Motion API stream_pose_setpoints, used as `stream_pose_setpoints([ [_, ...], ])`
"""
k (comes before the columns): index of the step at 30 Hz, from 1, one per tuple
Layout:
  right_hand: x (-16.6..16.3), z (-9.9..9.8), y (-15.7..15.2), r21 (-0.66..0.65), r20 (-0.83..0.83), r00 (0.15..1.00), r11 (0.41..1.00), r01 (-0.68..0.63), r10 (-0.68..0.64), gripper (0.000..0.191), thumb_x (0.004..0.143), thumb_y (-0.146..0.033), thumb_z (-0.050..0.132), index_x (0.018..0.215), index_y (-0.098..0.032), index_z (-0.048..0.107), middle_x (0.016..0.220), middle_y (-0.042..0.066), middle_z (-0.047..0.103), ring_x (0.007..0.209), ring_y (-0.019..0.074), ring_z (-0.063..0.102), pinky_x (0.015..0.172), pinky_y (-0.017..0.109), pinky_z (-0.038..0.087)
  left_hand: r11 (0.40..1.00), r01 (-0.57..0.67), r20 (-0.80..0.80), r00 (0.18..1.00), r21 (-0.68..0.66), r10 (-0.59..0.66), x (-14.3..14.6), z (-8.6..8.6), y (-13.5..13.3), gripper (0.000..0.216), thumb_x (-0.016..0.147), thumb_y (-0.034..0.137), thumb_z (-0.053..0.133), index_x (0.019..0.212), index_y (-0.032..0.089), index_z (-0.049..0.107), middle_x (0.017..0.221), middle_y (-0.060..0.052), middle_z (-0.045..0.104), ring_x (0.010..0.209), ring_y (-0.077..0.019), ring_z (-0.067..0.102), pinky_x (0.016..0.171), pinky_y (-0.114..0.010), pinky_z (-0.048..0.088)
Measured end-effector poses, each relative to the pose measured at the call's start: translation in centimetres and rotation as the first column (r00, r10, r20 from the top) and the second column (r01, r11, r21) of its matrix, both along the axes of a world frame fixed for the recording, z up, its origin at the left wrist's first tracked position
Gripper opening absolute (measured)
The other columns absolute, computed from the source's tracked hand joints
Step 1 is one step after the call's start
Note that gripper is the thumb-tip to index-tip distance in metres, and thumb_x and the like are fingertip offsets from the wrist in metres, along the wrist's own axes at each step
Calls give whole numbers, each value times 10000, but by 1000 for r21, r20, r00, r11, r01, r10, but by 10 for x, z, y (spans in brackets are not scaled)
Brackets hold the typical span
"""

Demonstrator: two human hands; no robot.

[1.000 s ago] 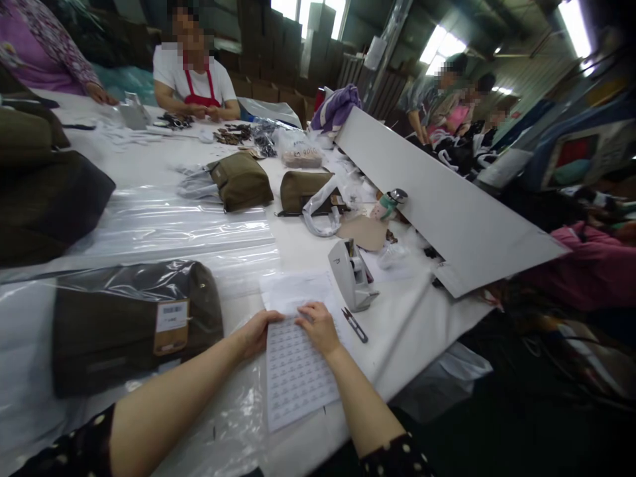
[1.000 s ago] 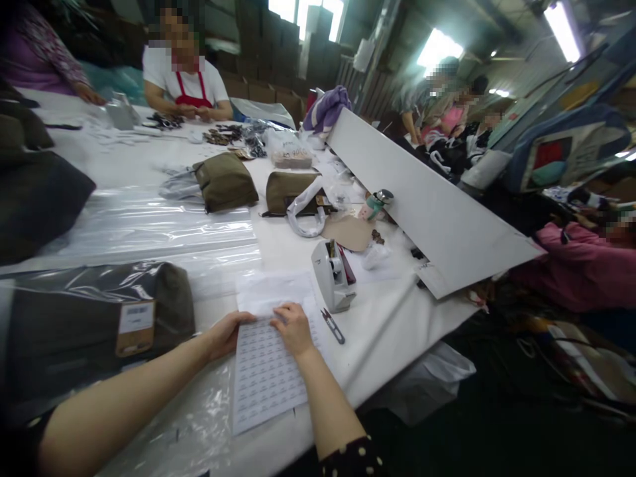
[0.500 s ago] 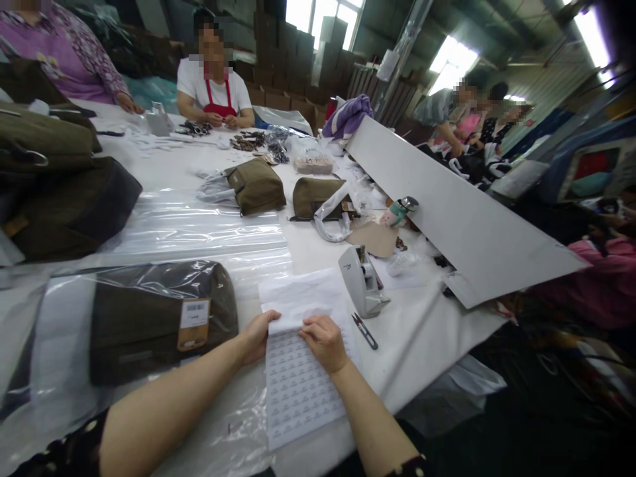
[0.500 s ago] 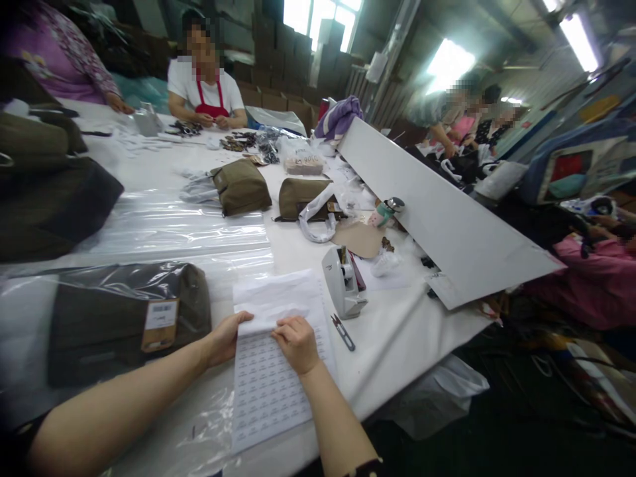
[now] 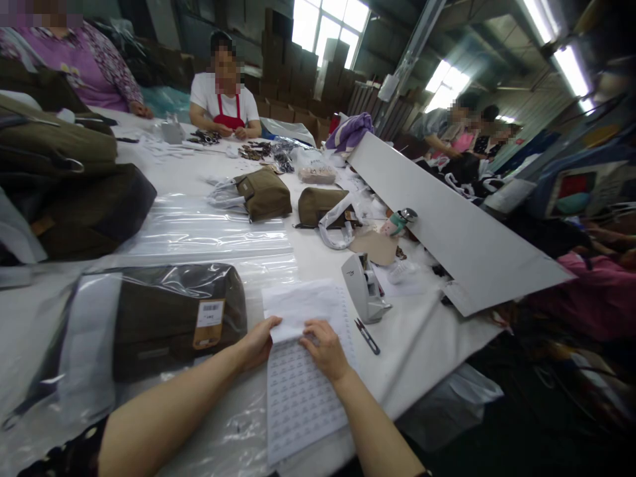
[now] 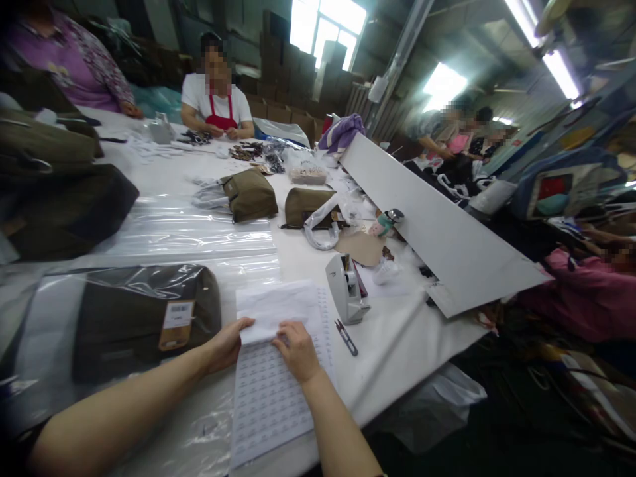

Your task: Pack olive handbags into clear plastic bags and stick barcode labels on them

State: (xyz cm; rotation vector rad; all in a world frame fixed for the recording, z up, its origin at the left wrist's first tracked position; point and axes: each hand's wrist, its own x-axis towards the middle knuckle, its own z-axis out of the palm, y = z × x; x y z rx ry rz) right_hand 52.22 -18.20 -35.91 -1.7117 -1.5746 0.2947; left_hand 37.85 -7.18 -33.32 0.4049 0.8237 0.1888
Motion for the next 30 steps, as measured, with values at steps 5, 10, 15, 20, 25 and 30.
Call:
stream_pose_setpoints([
  [5,-5,3,1,-58,36,998,997,-48,50,110,762,-122,655,790,-202,584,913,61,618,907,209,563,813,351,484,999,-33,-5,999,9,33,-6,0,-1,266,771,187,456,984,69,564,704,-103,682,661,-232,663,660,-326,544],
  [10,-9,3,1,-6,37,998,999,-45,45,147,763,-133,650,883,-201,597,943,72,615,938,217,557,836,364,482,1000,-30,11,999,-4,30,-11,-3,0,271,778,211,449,982,74,564,703,-109,682,662,-248,664,658,-355,547],
  [15,-14,4,2,28,45,998,998,-49,47,92,785,-167,640,858,-223,632,904,56,638,898,206,570,812,358,492,1000,-19,20,1000,-8,19,-16,-5,1,273,772,232,452,965,80,570,688,-103,673,650,-249,662,644,-354,548],
  [20,-18,7,0,37,57,996,997,-69,67,68,809,-173,610,757,-217,609,887,58,632,887,202,567,798,351,485,999,16,27,999,31,-17,-19,-6,0,285,787,256,440,971,83,571,731,-116,678,673,-250,663,666,-360,544],
  [25,-20,19,-8,2,-101,995,1000,-4,4,45,792,-195,609,750,-210,604,944,70,636,935,209,570,849,361,464,980,91,11,995,176,-95,-22,4,4,353,832,377,458,944,74,600,815,-158,688,781,-274,664,758,-390,525],
  [30,-33,58,15,-62,-476,874,995,78,-98,160,805,-334,593,746,-186,581,920,75,647,900,209,596,824,337,468,839,88,-83,995,537,-51,-74,38,4,478,591,278,784,1033,157,646,1083,-125,653,1073,-305,557,1016,-415,363],
])
